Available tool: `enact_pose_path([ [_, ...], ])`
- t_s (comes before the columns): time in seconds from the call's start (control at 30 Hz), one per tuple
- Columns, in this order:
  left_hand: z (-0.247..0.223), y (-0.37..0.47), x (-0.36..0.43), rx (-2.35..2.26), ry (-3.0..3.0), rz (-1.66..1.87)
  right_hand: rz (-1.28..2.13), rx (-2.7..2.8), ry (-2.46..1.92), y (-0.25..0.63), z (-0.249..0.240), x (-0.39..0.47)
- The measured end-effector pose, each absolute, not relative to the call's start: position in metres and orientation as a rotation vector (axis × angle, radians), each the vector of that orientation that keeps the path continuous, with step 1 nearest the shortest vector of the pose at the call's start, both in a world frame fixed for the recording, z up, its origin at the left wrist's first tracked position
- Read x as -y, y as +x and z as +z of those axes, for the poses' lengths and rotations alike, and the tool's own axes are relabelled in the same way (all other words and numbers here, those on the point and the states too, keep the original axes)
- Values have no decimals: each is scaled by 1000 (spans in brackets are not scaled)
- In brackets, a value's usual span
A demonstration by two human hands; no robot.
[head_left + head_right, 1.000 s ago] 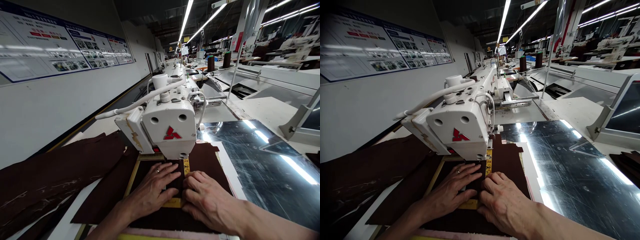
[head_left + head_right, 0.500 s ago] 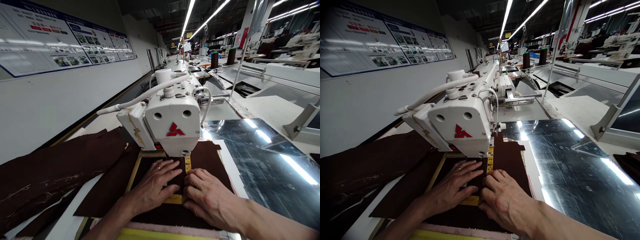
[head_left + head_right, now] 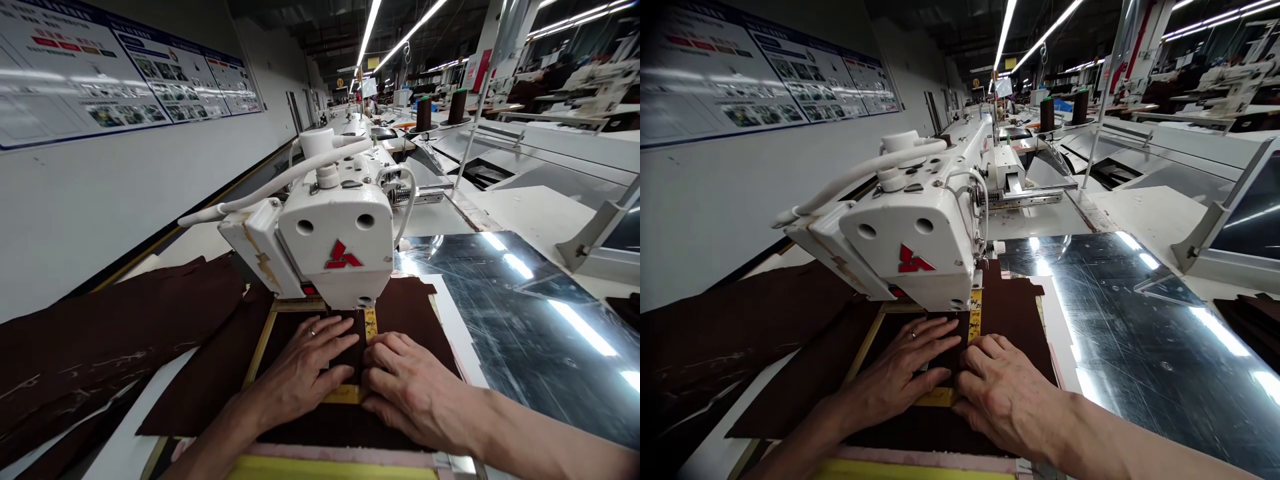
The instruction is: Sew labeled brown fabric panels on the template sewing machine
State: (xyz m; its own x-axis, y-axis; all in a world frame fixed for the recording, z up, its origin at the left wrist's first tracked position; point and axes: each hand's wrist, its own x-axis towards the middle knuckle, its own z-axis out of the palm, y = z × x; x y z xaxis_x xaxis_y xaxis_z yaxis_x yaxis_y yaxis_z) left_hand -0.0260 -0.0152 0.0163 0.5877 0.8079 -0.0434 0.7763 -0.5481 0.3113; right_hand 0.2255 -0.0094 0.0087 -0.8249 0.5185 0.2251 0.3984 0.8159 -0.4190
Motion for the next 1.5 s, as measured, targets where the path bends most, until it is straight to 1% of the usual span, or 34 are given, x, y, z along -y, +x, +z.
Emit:
enact_pose_path([
  [0.93, 20, -23, 15, -1309, 2518, 143, 513, 2656, -664, 226, 8, 9],
  [1.2, 16, -24, 13, -1277, 2535, 179, 722, 2430, -732, 236, 8, 4],
  [1.5, 13, -24, 11, -1275, 2525, 175, 712, 2391, -731, 236, 8, 2],
])
